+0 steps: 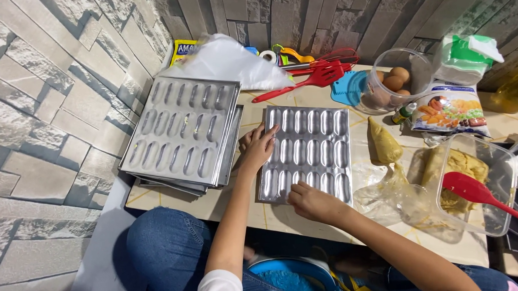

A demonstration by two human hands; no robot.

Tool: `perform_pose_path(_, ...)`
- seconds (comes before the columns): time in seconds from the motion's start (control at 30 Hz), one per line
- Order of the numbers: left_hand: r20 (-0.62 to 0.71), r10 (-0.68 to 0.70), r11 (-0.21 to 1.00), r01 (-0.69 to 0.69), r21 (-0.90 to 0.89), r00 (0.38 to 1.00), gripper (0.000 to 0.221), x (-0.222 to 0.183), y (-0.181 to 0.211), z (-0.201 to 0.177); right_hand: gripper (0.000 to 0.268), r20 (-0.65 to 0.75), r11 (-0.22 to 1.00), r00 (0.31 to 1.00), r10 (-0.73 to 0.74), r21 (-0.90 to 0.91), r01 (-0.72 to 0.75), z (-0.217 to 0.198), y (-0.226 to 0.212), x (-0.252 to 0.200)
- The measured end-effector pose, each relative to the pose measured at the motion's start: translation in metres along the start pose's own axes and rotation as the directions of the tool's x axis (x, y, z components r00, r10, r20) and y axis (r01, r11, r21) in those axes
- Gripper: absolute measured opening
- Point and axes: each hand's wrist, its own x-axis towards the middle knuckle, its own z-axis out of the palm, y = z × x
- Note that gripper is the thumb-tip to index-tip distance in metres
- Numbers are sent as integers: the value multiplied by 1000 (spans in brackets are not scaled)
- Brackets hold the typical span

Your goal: Filling a piping bag with dough using a spatula from a plastic container.

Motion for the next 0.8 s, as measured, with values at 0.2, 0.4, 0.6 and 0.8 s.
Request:
perform_pose_path(0.2,-101,93,995,-89,38,991,52,4,-17,18,7,-44,1000,999,-7,29,9,9,34,-17)
perform_pose_path(0.4,-95,70,995,-64,70,993,51,0,-9,12,35,-97,992,987,125,-12,-126,45,112,19)
perform_pose_path(0.6,-48,14,999,-11,47,999,48,0,-1,8,21,-293,953,938,185,-181,-245,25,182,67)
perform_pose_path(0.8,-44,7,999,-5,35,999,47,-3,9,-4,13,-216,851,880,423,-240,-467,-14,197,93)
